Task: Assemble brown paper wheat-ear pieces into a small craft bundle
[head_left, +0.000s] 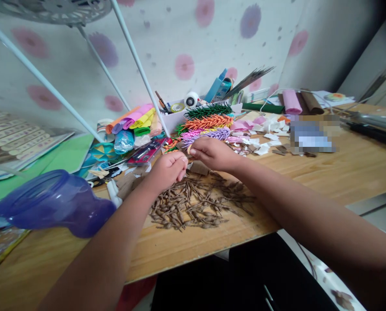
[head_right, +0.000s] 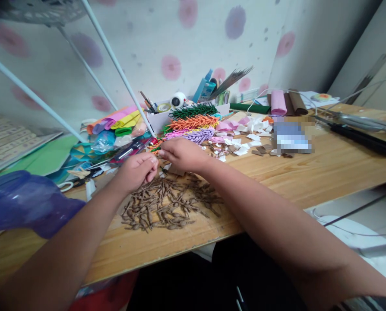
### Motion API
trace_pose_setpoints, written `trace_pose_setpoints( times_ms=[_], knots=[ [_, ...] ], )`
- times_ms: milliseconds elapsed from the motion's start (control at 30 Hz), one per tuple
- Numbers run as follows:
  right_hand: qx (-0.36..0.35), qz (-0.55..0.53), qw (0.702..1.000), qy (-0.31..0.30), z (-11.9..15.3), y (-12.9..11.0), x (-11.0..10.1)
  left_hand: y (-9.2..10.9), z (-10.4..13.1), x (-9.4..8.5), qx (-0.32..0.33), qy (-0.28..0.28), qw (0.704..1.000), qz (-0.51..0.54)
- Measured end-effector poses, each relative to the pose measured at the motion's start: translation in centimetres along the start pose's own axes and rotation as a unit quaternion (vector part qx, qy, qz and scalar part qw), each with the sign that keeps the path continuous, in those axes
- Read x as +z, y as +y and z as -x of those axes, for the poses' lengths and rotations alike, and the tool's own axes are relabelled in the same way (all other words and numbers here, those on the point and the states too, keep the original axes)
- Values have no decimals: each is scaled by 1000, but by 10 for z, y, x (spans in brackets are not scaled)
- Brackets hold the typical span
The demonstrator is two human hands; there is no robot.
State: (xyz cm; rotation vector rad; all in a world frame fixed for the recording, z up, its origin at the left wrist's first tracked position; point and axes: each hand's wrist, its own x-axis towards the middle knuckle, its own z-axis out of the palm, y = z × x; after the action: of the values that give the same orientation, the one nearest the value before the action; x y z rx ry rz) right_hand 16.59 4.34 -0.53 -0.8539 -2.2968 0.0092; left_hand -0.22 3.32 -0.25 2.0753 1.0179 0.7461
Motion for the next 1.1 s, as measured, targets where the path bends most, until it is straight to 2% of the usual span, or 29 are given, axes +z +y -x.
trace_pose_setpoints(
  times_ms=[100, 267, 467, 633, 767, 867, 1100],
  knots=[
    [24, -29, 999, -9, 1, 1, 1, -1, 0, 0, 1, -1, 1000, 7],
    [-30, -123, 992, 28, 3, 1, 2, 0, 0, -4, -6, 2, 1000, 20],
    [12, -50, 999, 17, 1, -4, 3, 0, 0, -4, -11, -16, 1000, 17],
    [54, -57, 997, -4, 1, -2, 3, -1, 0, -2, -10, -22, 1000, 19],
    [-15, -126, 991, 27, 3, 0, 2, 0, 0, -6, -21, -2, 1000, 20],
    [-37, -121, 992, 23, 3, 0, 2, 1, 1, -9, -15, -8, 1000, 22],
    [72, -44, 996, -19, 2, -7, -1, 0, 1, -10, 1, -29, 999, 14]
  ],
)
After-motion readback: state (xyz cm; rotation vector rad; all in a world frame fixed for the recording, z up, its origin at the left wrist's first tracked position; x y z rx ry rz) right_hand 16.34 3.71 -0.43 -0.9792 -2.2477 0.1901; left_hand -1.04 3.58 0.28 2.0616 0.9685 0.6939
